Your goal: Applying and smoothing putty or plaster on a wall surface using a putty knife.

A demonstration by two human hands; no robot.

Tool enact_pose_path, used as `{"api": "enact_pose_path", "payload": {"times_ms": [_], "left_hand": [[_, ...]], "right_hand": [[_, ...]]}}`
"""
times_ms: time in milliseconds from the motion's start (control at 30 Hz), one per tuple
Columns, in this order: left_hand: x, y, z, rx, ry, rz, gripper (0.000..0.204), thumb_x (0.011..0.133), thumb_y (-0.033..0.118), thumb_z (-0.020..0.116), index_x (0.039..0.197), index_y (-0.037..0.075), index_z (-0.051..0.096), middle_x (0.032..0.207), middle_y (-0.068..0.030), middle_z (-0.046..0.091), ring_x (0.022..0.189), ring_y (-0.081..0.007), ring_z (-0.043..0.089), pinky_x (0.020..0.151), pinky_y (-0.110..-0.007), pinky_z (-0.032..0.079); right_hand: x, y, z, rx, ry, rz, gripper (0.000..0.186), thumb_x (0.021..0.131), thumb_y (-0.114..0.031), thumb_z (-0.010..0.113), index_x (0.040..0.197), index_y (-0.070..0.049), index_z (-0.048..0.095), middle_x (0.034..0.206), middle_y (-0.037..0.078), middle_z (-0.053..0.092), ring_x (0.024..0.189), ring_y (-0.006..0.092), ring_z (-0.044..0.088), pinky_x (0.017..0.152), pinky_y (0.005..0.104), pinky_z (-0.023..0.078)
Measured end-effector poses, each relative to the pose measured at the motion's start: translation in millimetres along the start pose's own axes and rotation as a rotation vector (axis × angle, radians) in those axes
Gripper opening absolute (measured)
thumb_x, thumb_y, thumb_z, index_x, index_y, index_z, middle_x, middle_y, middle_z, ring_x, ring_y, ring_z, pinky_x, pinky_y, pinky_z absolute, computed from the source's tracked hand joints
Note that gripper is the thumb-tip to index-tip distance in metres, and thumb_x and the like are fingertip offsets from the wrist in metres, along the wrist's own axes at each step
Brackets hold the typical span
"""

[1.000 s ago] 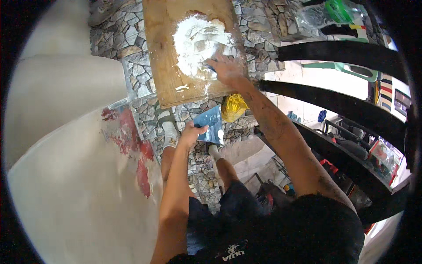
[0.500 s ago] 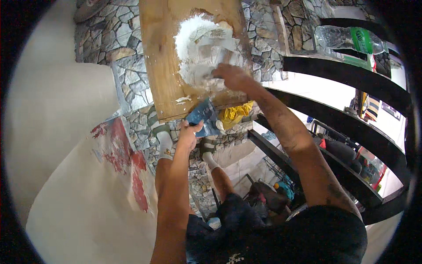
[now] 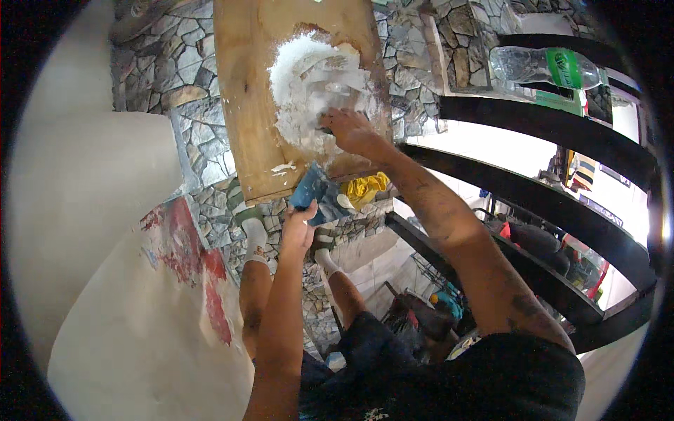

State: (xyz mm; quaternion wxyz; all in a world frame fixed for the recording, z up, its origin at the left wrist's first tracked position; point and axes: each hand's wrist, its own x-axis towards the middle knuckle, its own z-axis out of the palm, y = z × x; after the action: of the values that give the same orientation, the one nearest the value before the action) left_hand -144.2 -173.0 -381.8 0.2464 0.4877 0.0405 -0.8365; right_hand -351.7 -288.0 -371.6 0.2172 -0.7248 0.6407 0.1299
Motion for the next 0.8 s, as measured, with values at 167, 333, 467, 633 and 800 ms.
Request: {"api": "enact_pose_path", "payload": {"times_ms": [167,333,467,633,800], "left_hand": [[5.3,-7.5,-8.3,-0.055,-0.036,0.050,0.024,0.071,-0.001,0.056,0.093,0.008,0.054,0.085,-0.0006,0.056,0.077,-0.0145,0.054,0.070,-0.035,0.046],[10.4,-17.1,-23.5,0.030,-0.093,-0.034,0.025,0.075,0.012,0.059,0.099,0.008,0.052,0.095,-0.0024,0.056,0.083,-0.0182,0.054,0.072,-0.035,0.043],[2.4,-11.0,-5.8,0.070,-0.039,-0.008,0.027,0.073,0.012,0.059,0.099,0.013,0.052,0.099,-0.0008,0.054,0.088,-0.0190,0.052,0.073,-0.045,0.040],[-1.4,-1.1,-8.5,-0.005,-0.032,0.020,0.026,0.075,0.006,0.056,0.101,0.011,0.052,0.100,-0.0026,0.054,0.090,-0.0198,0.052,0.075,-0.046,0.041],[8.1,14.7,12.2,0.107,-0.041,-0.011,0.028,0.074,0.004,0.058,0.101,0.005,0.052,0.095,-0.0043,0.057,0.082,-0.0204,0.056,0.073,-0.036,0.046]], "right_hand": [[3.2,50.9,-26.5,0.364,-0.082,-0.093,0.038,0.060,-0.002,0.047,0.096,-0.007,0.058,0.102,0.014,0.056,0.097,0.0308,0.051,0.085,0.0372,0.040],[41.3,70.9,-51.8,0.250,0.066,0.034,0.036,0.069,-0.007,0.051,0.105,-0.013,0.055,0.103,0.013,0.055,0.098,0.0312,0.050,0.085,0.0384,0.039],[43.6,60.5,-28.9,0.105,0.168,0.126,0.039,0.071,-0.009,0.051,0.109,-0.016,0.052,0.107,0.010,0.052,0.099,0.0299,0.050,0.083,0.0378,0.041],[18.6,18.9,-6.0,-0.056,0.058,0.104,0.043,0.068,-0.004,0.049,0.110,-0.017,0.051,0.109,0.008,0.050,0.099,0.0283,0.049,0.081,0.0363,0.043],[-6.0,52.1,-21.2,0.267,-0.138,-0.002,0.054,0.064,0.003,0.048,0.115,-0.014,0.049,0.111,0.011,0.051,0.102,0.0291,0.048,0.087,0.0338,0.039]]}}
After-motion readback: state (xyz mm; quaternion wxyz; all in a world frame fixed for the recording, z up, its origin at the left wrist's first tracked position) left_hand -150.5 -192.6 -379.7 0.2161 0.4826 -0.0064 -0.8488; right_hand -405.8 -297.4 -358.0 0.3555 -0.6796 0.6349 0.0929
